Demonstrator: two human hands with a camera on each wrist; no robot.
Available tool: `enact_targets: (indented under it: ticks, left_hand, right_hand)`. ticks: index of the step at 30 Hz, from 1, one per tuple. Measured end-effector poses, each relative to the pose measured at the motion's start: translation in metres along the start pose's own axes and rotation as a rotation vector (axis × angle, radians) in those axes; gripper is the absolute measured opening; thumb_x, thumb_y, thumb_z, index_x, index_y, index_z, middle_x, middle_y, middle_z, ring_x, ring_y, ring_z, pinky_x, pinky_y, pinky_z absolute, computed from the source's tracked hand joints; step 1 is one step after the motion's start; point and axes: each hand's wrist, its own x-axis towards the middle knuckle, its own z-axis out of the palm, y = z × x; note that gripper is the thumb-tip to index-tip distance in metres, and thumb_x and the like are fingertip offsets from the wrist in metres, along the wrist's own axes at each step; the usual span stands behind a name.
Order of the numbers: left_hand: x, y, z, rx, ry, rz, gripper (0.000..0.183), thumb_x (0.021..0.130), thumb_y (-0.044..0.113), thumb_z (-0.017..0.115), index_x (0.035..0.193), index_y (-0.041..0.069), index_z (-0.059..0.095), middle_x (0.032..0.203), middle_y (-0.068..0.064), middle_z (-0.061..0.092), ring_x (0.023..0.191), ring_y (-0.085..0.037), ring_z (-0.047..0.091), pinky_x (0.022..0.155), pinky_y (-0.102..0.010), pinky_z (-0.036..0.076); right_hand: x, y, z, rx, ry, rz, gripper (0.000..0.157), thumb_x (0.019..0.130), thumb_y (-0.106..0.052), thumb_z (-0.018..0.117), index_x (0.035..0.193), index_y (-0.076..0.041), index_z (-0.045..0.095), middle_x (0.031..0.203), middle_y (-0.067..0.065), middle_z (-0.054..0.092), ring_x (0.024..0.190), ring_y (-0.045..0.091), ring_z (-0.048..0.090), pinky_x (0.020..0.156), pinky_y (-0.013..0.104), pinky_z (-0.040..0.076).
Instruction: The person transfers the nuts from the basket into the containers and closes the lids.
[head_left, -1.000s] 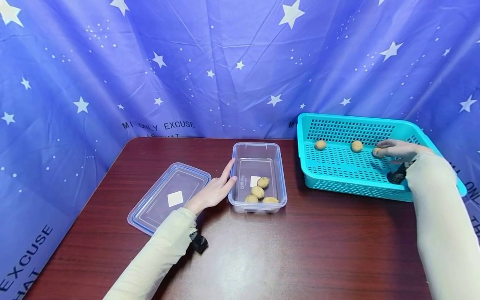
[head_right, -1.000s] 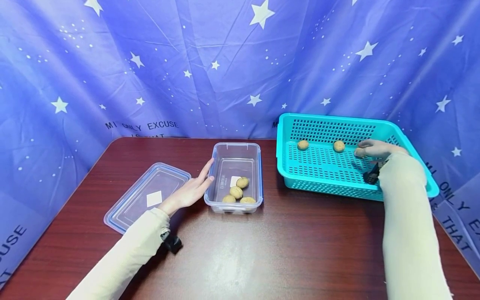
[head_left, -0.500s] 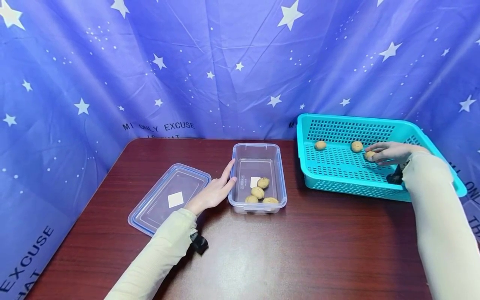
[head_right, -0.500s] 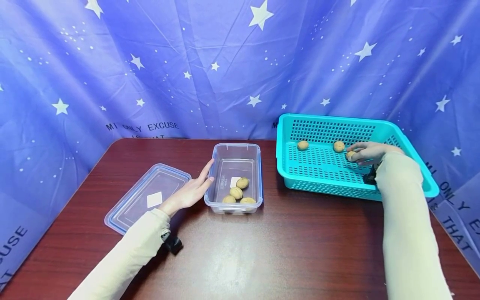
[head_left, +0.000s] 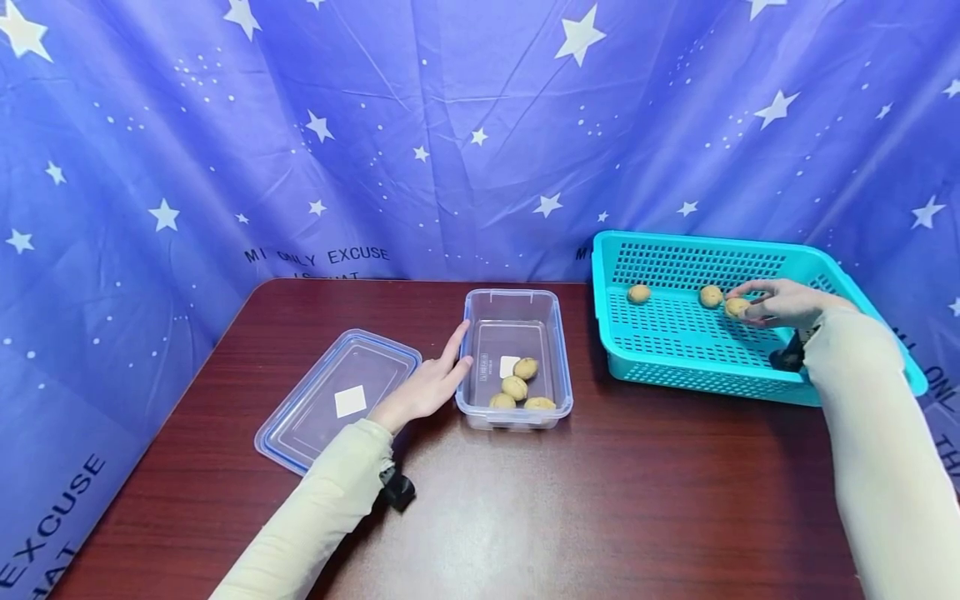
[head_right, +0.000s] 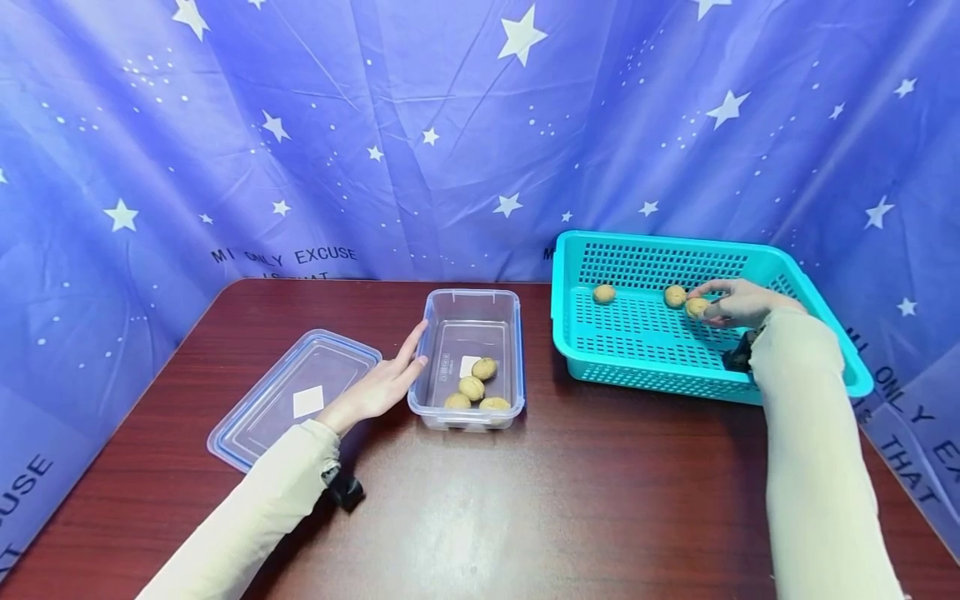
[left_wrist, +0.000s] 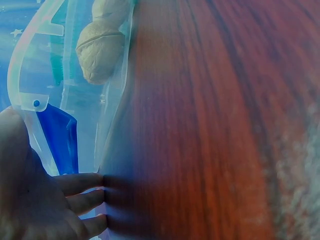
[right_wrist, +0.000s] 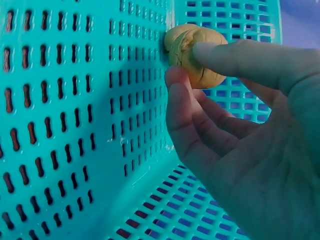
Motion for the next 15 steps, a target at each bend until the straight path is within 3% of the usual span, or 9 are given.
enact_targets:
  ticks: [3, 9, 15]
  left_hand:
    - [0.0, 0.0, 0.0, 0.005, 0.004, 0.001, 0.061, 0.105, 0.041, 0.032, 0.157, 0.029, 0.002, 0.127, -0.027, 0.056, 0.112, -0.033, 0.058, 0.096, -0.048, 0.043]
    - [0.0, 0.0, 0.0, 0.017, 0.008, 0.017, 0.061, 0.105, 0.04, 0.032, 0.157, 0.027, 0.001, 0.129, -0.027, 0.055, 0.114, -0.037, 0.057, 0.096, -0.049, 0.042]
    - [0.001, 0.0, 0.0, 0.013, 0.009, 0.03, 0.061, 0.105, 0.04, 0.031, 0.157, 0.027, 0.002, 0.131, -0.027, 0.053, 0.115, -0.037, 0.056, 0.097, -0.049, 0.042]
  right_hand:
    - [-0.003, -0.003, 0.002, 0.008, 0.017, -0.006, 0.027, 0.095, -0.008, 0.058, 0.119, -0.02, 0.057, 0.103, 0.006, 0.061, 0.091, 0.016, 0.062, 0.083, 0.038, 0.052]
    - [-0.006, -0.012, 0.01, -0.006, 0.052, -0.016, 0.048, 0.096, -0.013, 0.06, 0.136, 0.003, 0.04, 0.107, 0.008, 0.063, 0.095, 0.016, 0.063, 0.088, 0.039, 0.051]
    - [-0.009, -0.017, 0.014, 0.032, 0.073, -0.059, 0.052, 0.097, -0.01, 0.058, 0.138, 0.01, 0.034, 0.108, 0.008, 0.061, 0.094, 0.012, 0.064, 0.087, 0.037, 0.051]
